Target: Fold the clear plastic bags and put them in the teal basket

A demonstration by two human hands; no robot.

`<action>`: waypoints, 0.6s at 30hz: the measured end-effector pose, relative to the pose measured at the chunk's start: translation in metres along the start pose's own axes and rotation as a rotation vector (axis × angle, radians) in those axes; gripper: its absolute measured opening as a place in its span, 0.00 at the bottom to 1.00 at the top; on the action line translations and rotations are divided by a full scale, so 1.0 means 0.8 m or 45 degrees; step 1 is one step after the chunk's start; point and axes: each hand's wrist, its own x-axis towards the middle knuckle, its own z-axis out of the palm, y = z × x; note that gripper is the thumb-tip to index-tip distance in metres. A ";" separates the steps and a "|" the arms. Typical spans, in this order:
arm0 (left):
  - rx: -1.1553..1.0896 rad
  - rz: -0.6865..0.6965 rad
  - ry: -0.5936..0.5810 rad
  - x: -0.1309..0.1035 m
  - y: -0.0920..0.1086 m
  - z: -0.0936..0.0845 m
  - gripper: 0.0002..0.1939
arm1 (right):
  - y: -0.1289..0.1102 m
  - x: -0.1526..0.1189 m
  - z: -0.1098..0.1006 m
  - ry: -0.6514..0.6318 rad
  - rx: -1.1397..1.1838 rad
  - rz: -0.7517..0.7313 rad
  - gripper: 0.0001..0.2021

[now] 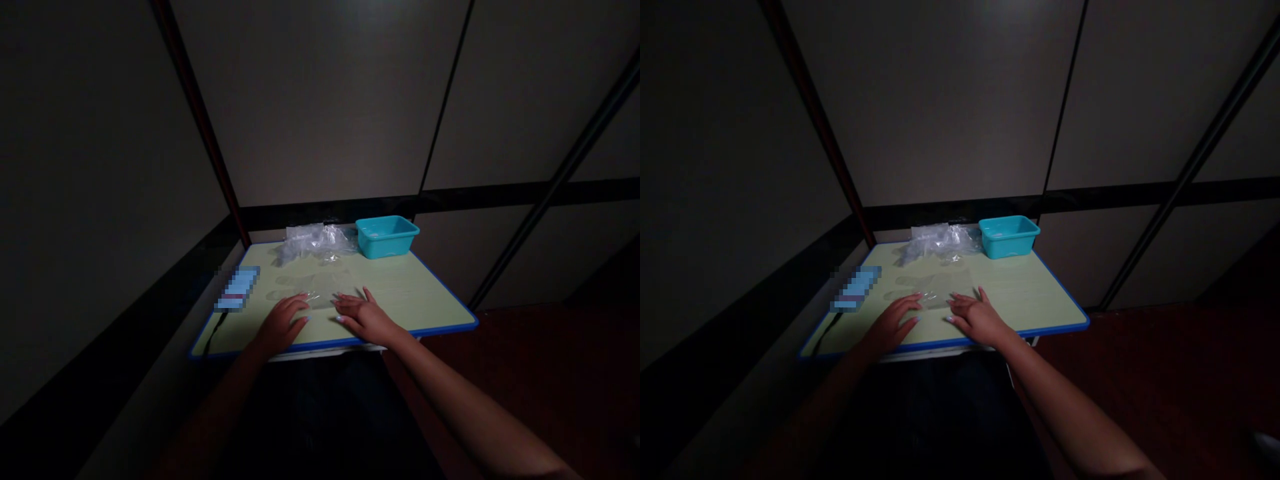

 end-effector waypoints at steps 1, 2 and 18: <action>0.027 -0.040 0.041 -0.001 0.004 0.002 0.16 | 0.001 0.000 0.001 0.011 0.013 -0.006 0.17; 0.062 -0.084 0.061 -0.002 0.009 0.005 0.19 | 0.001 0.000 0.001 0.017 0.027 -0.013 0.17; 0.392 -0.383 -0.236 0.028 0.015 0.029 0.24 | 0.012 -0.002 -0.024 -0.082 0.448 0.081 0.18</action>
